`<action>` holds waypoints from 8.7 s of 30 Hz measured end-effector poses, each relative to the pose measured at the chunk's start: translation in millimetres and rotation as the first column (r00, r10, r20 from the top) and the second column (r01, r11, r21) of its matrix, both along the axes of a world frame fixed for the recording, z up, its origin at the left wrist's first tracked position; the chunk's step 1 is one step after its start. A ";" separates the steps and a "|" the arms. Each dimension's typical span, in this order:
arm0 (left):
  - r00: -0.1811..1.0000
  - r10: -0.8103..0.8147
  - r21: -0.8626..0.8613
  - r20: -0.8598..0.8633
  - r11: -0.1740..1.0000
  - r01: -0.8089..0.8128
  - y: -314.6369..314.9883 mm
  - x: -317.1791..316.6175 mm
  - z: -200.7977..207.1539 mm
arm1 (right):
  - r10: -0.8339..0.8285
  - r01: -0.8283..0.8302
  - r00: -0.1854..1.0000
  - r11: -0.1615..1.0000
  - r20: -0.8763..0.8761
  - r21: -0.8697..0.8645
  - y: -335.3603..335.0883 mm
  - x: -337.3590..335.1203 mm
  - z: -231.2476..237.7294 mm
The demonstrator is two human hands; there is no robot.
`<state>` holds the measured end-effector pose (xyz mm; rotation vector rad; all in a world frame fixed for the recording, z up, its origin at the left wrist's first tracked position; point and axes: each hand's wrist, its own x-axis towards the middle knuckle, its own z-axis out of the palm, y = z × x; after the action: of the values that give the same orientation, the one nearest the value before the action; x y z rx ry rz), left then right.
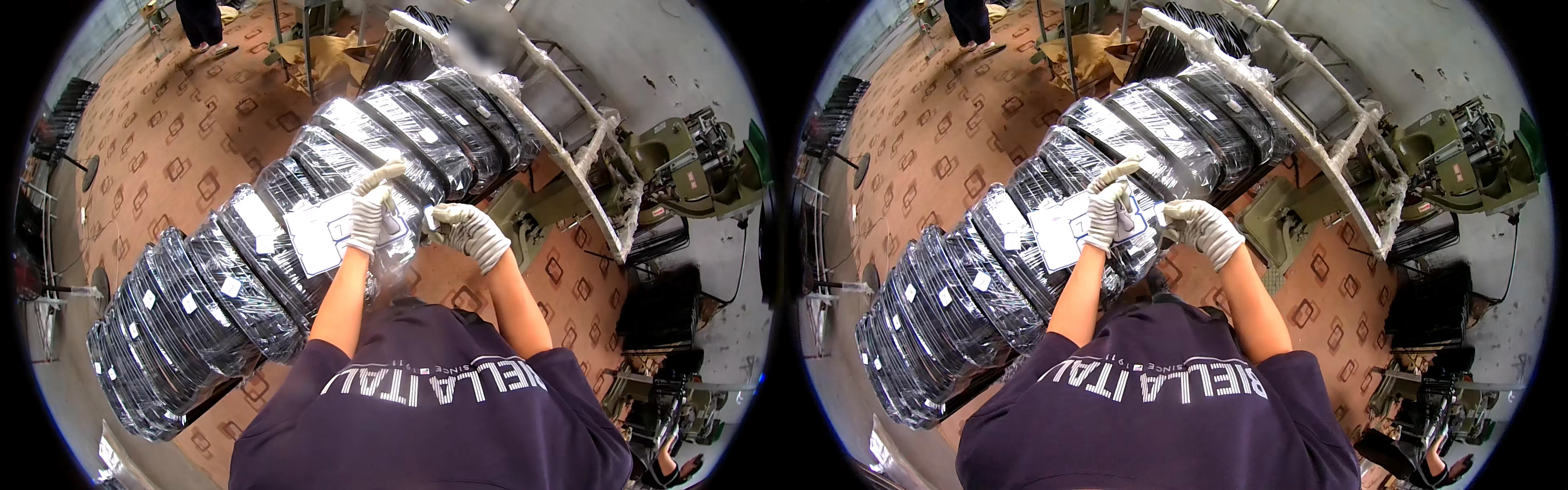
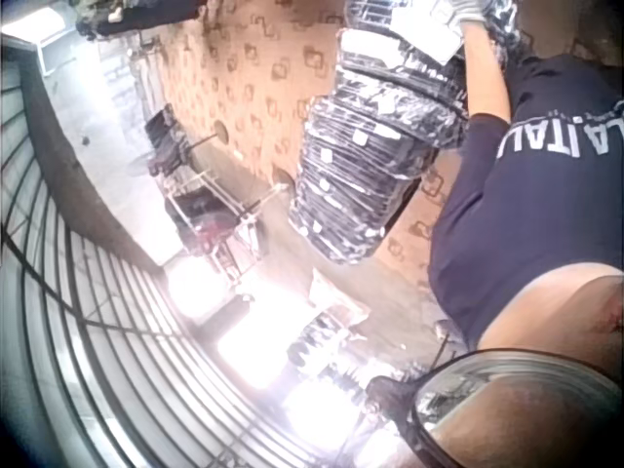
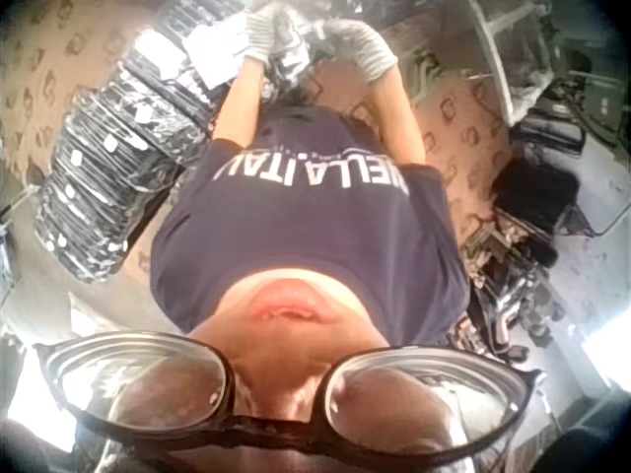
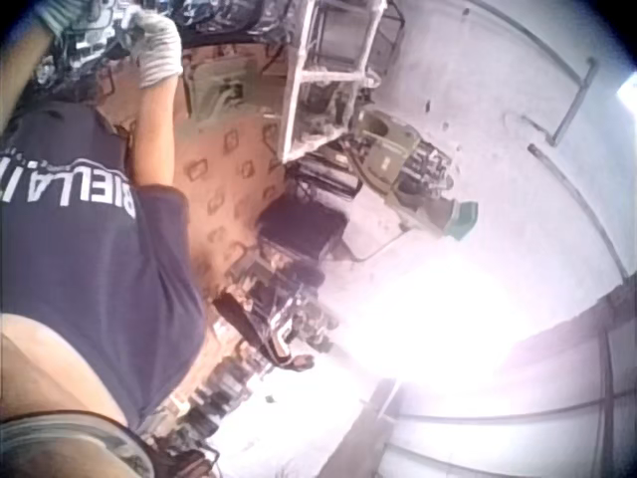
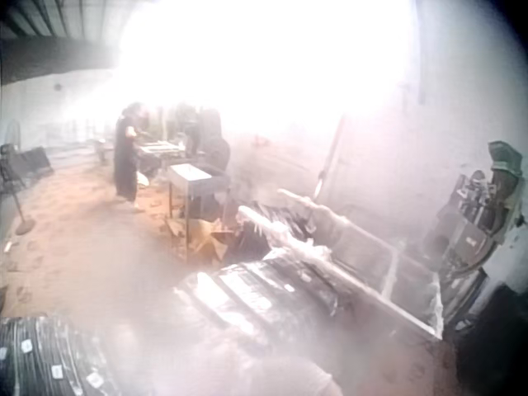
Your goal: The person peels labels from a sheet and applies them to the plastic wrapping of metal parts stacked on a workbench.
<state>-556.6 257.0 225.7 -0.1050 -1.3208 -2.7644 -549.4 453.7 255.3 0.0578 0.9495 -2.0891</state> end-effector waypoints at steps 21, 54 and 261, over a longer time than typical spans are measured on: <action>1.000 0.026 -0.365 0.012 0.931 -0.020 -33.7 -10.3 43.5 | -0.231 0.233 0.971 0.971 -0.059 0.043 -7.0 -0.9 35.5; 0.809 -0.204 -0.464 0.551 0.731 0.501 307.6 -195.1 65.9 | 0.602 0.345 0.760 -0.056 -0.244 0.937 262.7 -377.8 -11.5; 0.874 -0.383 -0.862 0.297 0.287 0.419 -1006.8 -913.8 -29.1 | -0.845 0.974 0.165 0.058 -0.509 0.219 -939.6 -735.0 50.5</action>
<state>-1470.3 -749.8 196.6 -0.5186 -3.0368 -1.8355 -1284.4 -485.9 305.8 1.0117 2.0315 -2.9456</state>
